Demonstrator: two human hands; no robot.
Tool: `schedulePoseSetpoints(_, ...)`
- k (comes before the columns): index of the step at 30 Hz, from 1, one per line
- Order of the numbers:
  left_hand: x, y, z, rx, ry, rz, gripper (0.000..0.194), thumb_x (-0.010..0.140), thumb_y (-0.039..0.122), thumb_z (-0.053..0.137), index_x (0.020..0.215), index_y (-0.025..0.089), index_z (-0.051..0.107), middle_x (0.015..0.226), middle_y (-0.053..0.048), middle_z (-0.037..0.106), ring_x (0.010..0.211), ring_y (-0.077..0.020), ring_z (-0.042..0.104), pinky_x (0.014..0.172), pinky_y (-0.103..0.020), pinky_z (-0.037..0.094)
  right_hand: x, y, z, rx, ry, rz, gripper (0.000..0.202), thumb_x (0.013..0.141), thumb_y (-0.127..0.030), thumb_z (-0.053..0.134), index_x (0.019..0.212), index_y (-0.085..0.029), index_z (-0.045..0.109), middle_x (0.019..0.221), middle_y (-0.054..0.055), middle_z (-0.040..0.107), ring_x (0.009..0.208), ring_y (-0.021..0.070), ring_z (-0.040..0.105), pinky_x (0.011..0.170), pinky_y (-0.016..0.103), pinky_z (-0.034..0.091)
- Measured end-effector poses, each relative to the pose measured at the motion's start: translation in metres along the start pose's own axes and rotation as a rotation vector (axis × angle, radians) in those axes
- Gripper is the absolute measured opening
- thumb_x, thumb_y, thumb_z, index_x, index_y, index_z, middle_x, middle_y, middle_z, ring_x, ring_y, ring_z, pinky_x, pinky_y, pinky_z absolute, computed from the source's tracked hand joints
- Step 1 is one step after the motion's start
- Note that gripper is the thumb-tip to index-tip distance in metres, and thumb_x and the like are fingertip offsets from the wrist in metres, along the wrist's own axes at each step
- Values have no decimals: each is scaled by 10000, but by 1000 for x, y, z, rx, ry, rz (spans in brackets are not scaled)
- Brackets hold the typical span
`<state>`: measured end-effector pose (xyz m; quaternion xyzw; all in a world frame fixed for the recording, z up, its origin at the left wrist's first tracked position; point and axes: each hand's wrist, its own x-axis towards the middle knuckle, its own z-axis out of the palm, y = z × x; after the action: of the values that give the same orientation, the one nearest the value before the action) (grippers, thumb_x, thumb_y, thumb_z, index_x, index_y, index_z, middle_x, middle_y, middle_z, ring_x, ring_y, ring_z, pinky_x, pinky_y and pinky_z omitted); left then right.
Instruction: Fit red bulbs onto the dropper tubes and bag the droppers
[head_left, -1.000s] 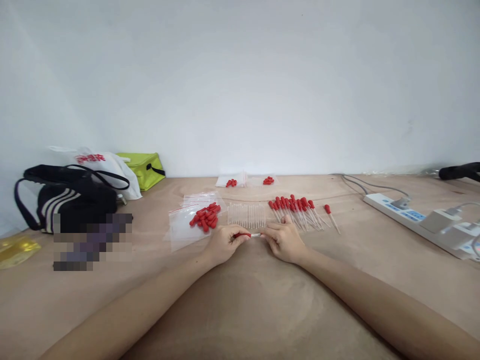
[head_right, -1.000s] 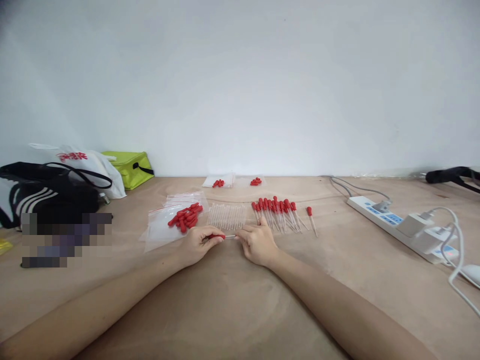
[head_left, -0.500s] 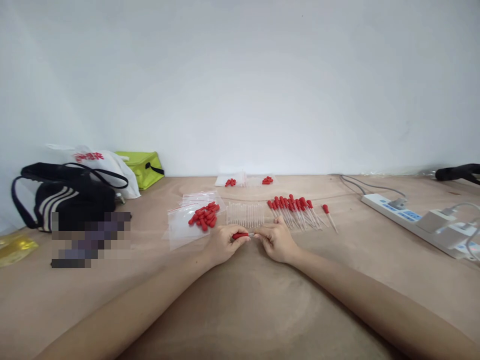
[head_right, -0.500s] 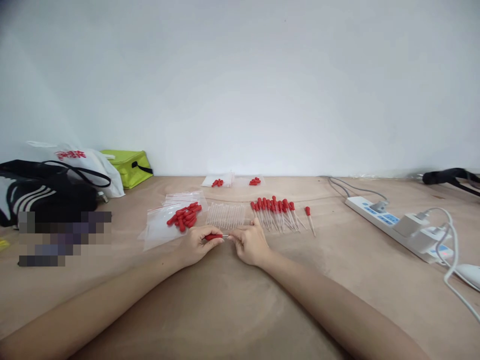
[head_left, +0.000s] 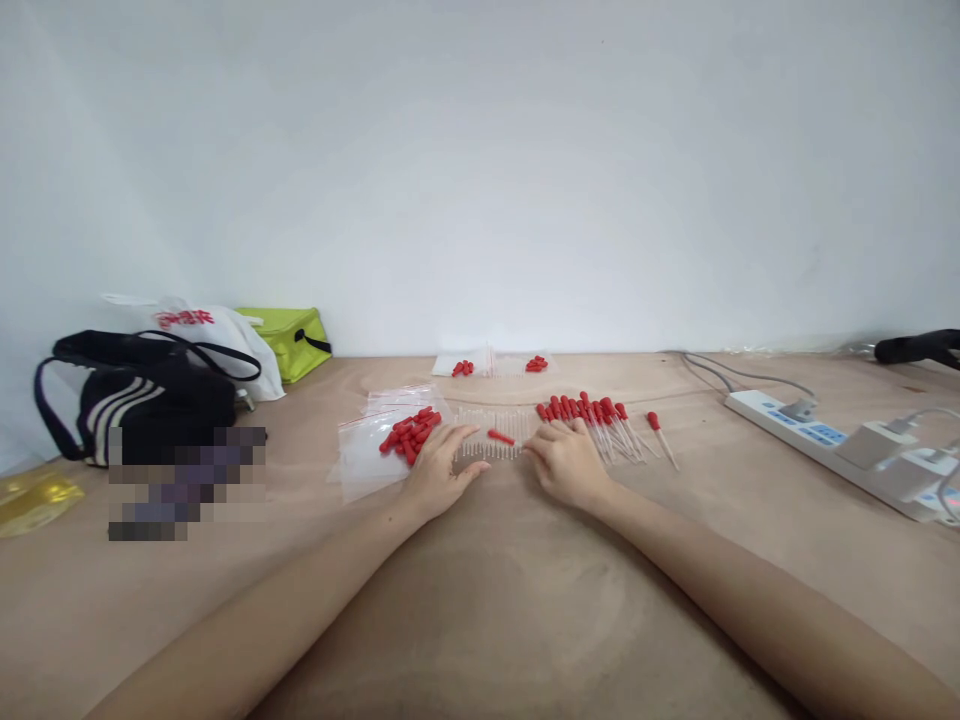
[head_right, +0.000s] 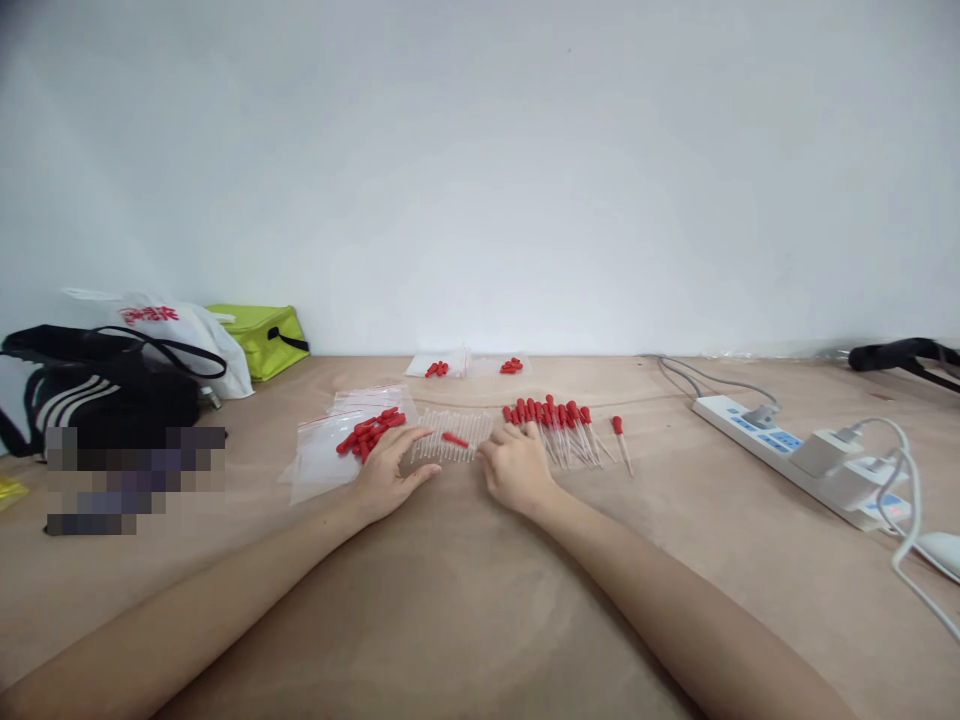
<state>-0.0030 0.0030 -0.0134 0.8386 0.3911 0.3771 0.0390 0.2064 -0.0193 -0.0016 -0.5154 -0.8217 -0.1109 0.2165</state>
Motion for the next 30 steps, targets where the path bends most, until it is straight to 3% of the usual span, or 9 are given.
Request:
schedulePoseSetpoints(4,-1,-5,-2,65,-42,-48,329,724,247,589,1042,198,524,1025,-64,545,1006,-230,471,881,-394,378,13,21,5,-33,32,401,240,810,-266,390,891,-182,600,797,76,641,797,212,542,708,342,222)
schedulePoseSetpoints(8,-2,-3,-2,66,-83,3,239,723,199,573,961,193,558,974,-59,542,963,-219,474,861,-385,381,24,32,15,-109,-16,561,229,779,-244,401,911,-145,561,765,99,647,750,239,566,703,360,233)
schedulePoseSetpoints(14,-2,-1,-1,148,-49,-30,211,712,232,589,919,191,576,969,-59,552,940,-232,482,839,-397,374,26,34,19,-120,-64,597,219,772,-305,414,849,-146,545,728,101,648,722,250,573,704,376,246)
schedulePoseSetpoints(19,10,-5,-11,304,-2,-174,258,681,325,616,905,198,595,908,-61,572,919,-268,485,792,-419,370,30,21,15,-75,-59,524,239,773,-321,401,806,-167,580,773,91,652,741,235,577,749,397,242)
schedulePoseSetpoints(25,28,-36,-42,445,6,-469,181,655,330,599,787,214,643,891,-80,582,921,-300,495,763,-416,379,45,3,20,-64,-216,525,255,739,-312,434,732,-146,627,766,124,650,755,245,588,791,423,231)
schedulePoseSetpoints(30,30,-62,-59,331,-51,-649,208,660,323,575,820,202,630,874,-42,628,834,-221,556,679,-295,411,56,-1,20,-65,-329,565,260,735,-285,438,781,-122,635,823,147,647,766,255,593,796,429,234)
